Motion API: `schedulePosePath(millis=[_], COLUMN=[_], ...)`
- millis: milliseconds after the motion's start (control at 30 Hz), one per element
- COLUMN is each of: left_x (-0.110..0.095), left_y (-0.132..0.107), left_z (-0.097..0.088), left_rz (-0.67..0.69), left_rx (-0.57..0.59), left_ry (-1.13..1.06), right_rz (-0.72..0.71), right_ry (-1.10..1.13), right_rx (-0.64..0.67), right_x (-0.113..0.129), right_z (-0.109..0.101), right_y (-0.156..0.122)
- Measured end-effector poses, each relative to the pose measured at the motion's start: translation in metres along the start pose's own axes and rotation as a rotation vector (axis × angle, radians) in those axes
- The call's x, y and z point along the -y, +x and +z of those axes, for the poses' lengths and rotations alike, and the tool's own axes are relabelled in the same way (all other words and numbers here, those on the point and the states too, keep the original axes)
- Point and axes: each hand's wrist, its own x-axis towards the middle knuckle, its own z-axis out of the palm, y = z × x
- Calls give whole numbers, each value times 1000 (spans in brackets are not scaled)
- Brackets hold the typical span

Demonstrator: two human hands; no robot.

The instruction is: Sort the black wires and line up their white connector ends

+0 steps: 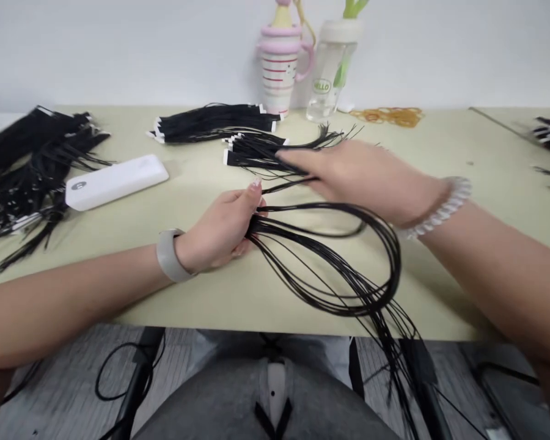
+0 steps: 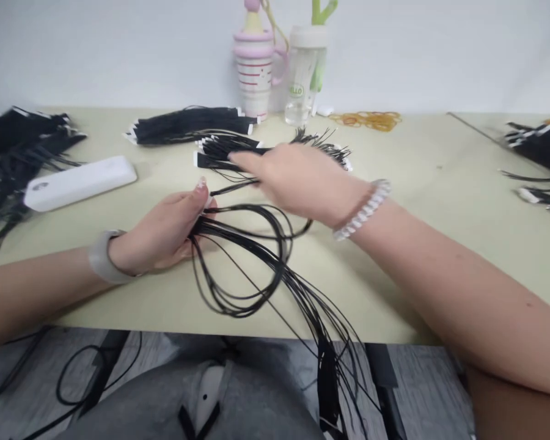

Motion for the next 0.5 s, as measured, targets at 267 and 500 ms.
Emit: schedulePosePath(millis=[267,500], left_x=[6,12], left_y=[-12,-12], left_z=[15,14], left_rz=[-34,-2], left_rx=[-71,-154], left_ry=[-181,-222], right_rz=[-39,-78], right_ry=[-196,446], right_rx=[-297,129], right_x=[-2,28], right_z=[-8,-38], right_y=[-25,-46])
